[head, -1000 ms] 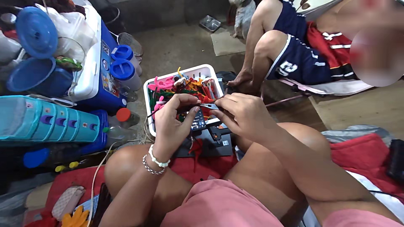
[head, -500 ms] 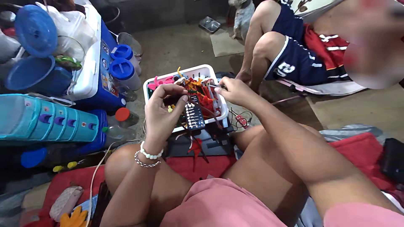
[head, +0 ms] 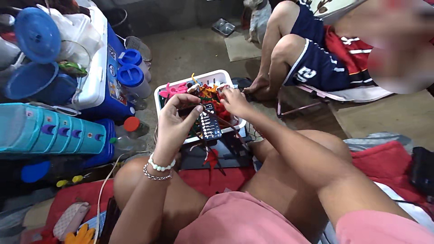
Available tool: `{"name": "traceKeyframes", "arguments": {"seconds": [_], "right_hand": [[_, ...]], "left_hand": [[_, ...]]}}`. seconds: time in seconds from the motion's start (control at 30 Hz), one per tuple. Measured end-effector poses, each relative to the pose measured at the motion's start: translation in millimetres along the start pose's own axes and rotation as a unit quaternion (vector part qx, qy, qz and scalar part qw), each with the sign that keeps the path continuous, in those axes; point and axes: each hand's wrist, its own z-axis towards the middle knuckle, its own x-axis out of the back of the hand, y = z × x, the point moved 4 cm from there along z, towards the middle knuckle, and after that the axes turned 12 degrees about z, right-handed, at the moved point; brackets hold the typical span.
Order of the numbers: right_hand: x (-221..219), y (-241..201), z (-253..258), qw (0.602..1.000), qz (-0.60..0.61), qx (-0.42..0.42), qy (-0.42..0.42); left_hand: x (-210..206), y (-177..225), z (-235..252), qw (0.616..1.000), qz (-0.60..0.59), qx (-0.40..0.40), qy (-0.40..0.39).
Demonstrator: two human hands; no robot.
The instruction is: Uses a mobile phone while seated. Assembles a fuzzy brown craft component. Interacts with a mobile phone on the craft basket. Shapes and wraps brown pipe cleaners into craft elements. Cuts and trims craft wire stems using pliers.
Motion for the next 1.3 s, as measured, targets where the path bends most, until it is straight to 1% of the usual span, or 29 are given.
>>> {"name": "traceKeyframes", "arguments": {"seconds": [0.07, 0.1, 0.13, 0.2, 0.27, 0.4, 0.5, 0.57, 0.63, 0.7, 0.93, 1.17, 1.3], "right_hand": [[15, -31, -13, 0.99, 0.107, 0.086, 0.043], [22, -48, -24, 0.978, 0.166, 0.117, 0.046], [27, -65, -38, 0.965, 0.218, 0.143, 0.032], [34, -90, -66, 0.938, 0.302, 0.167, -0.014], [36, -101, -84, 0.927, 0.326, 0.188, -0.006], [41, -103, -100, 0.932, 0.272, 0.226, 0.08], [48, -102, -105, 0.93, 0.245, 0.251, 0.111], [51, -103, -107, 0.929, 0.224, 0.269, 0.119], [54, -105, -110, 0.929, 0.181, 0.297, 0.129], [56, -107, -112, 0.925, 0.134, 0.328, 0.139], [58, -111, -114, 0.918, 0.064, 0.358, 0.158], [55, -115, -116, 0.915, 0.026, 0.365, 0.171], [55, -116, -117, 0.911, 0.02, 0.368, 0.184]], "left_hand": [[-2, 2, -1, 1.0, 0.008, -0.012, 0.007], [-2, 3, -1, 1.0, 0.015, -0.017, 0.011], [-3, 4, -2, 0.999, 0.024, -0.022, 0.015], [-6, 4, -2, 0.999, 0.033, -0.032, 0.02], [-11, 3, -3, 0.999, 0.02, -0.026, 0.019], [-21, 3, -5, 1.0, -0.015, -0.021, -0.003], [-25, 0, -4, 0.999, -0.039, -0.008, -0.021], [-29, -2, -5, 0.996, -0.081, 0.029, -0.036], [-33, -3, -6, 0.988, -0.13, 0.071, -0.042], [-35, -4, -7, 0.981, -0.16, 0.097, -0.04], [-41, -5, -12, 0.969, -0.189, 0.158, -0.014], [-50, -9, -19, 0.956, -0.222, 0.192, 0.022], [-51, -6, -20, 0.953, -0.23, 0.194, 0.029]]}}
